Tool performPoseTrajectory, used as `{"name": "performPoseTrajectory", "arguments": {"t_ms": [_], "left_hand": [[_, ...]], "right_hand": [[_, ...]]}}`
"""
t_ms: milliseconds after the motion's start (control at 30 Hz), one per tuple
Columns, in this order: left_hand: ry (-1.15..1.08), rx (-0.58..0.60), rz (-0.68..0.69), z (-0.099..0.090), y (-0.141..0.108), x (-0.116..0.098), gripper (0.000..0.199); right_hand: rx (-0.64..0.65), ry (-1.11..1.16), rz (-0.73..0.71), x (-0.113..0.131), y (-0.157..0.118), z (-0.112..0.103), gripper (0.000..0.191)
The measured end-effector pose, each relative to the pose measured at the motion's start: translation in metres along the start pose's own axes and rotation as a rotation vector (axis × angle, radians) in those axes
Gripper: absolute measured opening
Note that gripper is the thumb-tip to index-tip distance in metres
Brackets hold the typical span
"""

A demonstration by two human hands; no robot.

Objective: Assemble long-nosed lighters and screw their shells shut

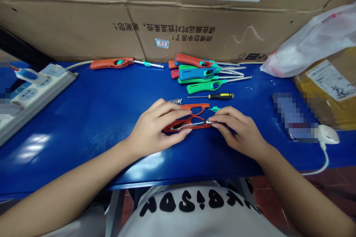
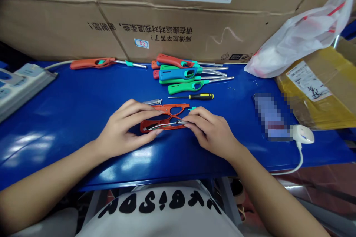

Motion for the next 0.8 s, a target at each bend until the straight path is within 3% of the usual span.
{"name": "performPoseTrajectory", "arguments": {"t_ms": [200,367,533,800], "left_hand": [[-0.031,-0.100,-0.017,0.000,0.004,-0.010,0.027],[-0.055,-0.105,-0.051,0.002,0.002,-0.011,0.016],[-0.057,-0.161,-0.028,0.004,0.001,-0.011,0.015],[-0.043,-0.167,-0.013,0.003,0.003,-0.012,0.012]], "right_hand": [[0.010,0.001,-0.109,0.018,0.014,-0.002,0.024],[-0.038,-0.009,-0.154,0.026,0.015,0.002,0.026],[-0.159,0.036,-0.196,0.027,0.015,0.005,0.024],[-0.179,0.023,-0.215,0.024,0.013,0.007,0.020]]}}
Point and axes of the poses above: each hand's wrist, its own y-axis towards the middle knuckle, its own z-axis out of the palm, x = y × z, the point moved 2 cm from there along y, towards the middle knuckle, and after that the axes turned 11 degrees about z, right-handed, at the moved point
